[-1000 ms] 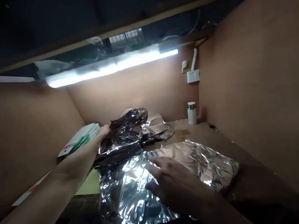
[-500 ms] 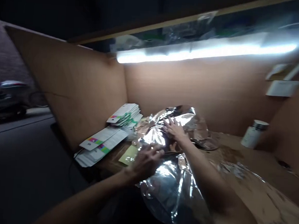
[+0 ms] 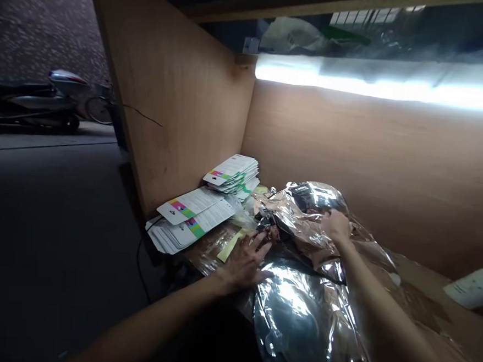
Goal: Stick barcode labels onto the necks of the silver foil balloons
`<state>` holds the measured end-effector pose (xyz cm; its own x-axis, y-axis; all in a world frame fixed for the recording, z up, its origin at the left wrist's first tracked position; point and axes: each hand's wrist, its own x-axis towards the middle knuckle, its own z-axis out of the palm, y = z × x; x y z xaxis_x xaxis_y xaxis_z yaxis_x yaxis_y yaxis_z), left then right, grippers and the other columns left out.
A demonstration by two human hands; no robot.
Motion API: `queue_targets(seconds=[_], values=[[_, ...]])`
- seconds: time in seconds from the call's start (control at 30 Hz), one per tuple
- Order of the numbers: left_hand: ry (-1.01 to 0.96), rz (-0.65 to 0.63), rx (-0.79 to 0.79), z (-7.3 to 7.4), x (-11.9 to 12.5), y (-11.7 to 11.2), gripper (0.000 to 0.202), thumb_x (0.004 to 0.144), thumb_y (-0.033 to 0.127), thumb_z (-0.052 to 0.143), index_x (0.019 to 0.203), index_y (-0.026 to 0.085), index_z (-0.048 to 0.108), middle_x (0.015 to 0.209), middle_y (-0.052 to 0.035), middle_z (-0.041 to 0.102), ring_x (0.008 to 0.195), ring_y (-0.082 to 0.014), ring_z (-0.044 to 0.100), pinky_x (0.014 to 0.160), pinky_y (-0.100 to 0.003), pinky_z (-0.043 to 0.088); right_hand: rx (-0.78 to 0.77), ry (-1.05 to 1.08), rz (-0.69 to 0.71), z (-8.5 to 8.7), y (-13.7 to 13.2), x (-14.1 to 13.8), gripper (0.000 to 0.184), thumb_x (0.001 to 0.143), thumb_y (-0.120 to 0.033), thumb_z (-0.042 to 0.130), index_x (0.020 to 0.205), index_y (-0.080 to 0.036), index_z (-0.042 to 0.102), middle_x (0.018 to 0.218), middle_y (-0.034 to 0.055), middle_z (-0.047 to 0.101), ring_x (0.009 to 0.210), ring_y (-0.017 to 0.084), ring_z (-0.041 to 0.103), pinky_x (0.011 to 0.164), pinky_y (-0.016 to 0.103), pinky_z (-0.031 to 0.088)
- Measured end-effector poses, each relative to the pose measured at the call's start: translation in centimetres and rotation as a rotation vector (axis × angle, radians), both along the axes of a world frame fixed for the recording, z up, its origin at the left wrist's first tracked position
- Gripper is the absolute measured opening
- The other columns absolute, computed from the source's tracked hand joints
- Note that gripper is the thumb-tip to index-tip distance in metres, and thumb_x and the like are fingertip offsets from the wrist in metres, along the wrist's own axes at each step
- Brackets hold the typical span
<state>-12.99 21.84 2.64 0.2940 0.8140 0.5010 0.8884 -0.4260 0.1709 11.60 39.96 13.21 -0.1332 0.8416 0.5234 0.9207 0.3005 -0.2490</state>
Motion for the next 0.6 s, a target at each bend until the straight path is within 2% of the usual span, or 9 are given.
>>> queue_targets(seconds=[0.07, 0.17, 0.27, 0.33, 0.4, 0.47, 0.6], values=[[-0.006, 0.028, -0.023, 0.7, -1.0, 1.9, 0.081, 0.088, 0.068, 0.063, 0.15, 0.019, 0.047, 0.167, -0.0147, 0.031, 0.153, -0.0356, 0.026, 0.122, -0.049, 0.027, -0.016, -0.025, 0.077, 1.1, 0.4, -2.6, 0.053, 0.103, -0.036, 0.034, 0.104, -0.001, 0.074, 0.095, 0.0316, 0.071, 0.088, 0.035, 0.069, 0.076, 0.045, 0.05], [-0.013, 0.127, -0.108, 0.9, -2.5, 4.4, 0.088, 0.083, 0.068, 0.066, 0.149, 0.014, 0.047, 0.166, -0.0178, 0.032, 0.154, -0.0381, 0.022, 0.122, -0.051, 0.025, -0.083, -0.116, 0.373, 1.8, -0.2, -8.3, 0.046, 0.106, -0.035, 0.033, 0.126, -0.013, 0.068, 0.116, 0.0161, 0.073, 0.099, 0.025, 0.069, 0.086, 0.034, 0.053], [-0.033, 0.291, -0.219, 0.0, -3.5, 5.1, 0.087, 0.083, 0.073, 0.06, 0.143, 0.009, 0.054, 0.149, -0.0265, 0.051, 0.144, -0.0444, 0.038, 0.115, -0.059, 0.03, -0.199, -0.265, 0.653, 0.8, -1.1, -14.3, 0.038, 0.106, -0.033, 0.039, 0.131, -0.025, 0.067, 0.125, 0.0044, 0.073, 0.106, 0.018, 0.069, 0.09, 0.025, 0.051], [-0.049, 0.39, -0.272, -1.0, -3.7, 4.8, 0.091, 0.085, 0.077, 0.052, 0.144, 0.007, 0.054, 0.146, -0.0302, 0.053, 0.141, -0.0463, 0.042, 0.113, -0.063, 0.03, -0.293, -0.398, 0.749, -0.4, -1.0, -17.3, 0.032, 0.103, -0.026, 0.048, 0.124, -0.024, 0.072, 0.117, 0.003, 0.076, 0.1, 0.017, 0.07, 0.087, 0.023, 0.051], [-0.064, 0.46, -0.303, -1.8, -3.6, 4.2, 0.098, 0.086, 0.081, 0.046, 0.148, 0.006, 0.05, 0.153, -0.0323, 0.045, 0.145, -0.047, 0.036, 0.114, -0.063, 0.028, -0.375, -0.546, 0.769, -1.8, -0.4, -19.0, 0.023, 0.098, -0.022, 0.058, 0.109, -0.018, 0.077, 0.105, 0.0056, 0.078, 0.091, 0.017, 0.07, 0.084, 0.025, 0.052], [-0.076, 0.504, -0.317, -2.3, -3.5, 3.9, 0.105, 0.084, 0.086, 0.042, 0.152, 0.007, 0.047, 0.159, -0.033, 0.035, 0.15, -0.0477, 0.027, 0.116, -0.063, 0.025, -0.424, -0.675, 0.732, -3.2, 0.6, -19.7, 0.016, 0.095, -0.026, 0.065, 0.099, -0.014, 0.076, 0.096, 0.007, 0.077, 0.086, 0.018, 0.07, 0.084, 0.03, 0.053], [-0.087, 0.539, -0.316, -2.5, -3.5, 3.9, 0.109, 0.082, 0.089, 0.039, 0.154, 0.008, 0.045, 0.162, -0.0339, 0.028, 0.153, -0.0481, 0.021, 0.117, -0.063, 0.021, -0.4, -0.797, 0.629, -4.8, 1.8, -20.2, 0.04, 0.098, -0.051, 0.063, 0.106, -0.012, 0.071, 0.103, 0.01, 0.073, 0.094, 0.021, 0.069, 0.087, 0.039, 0.055]])
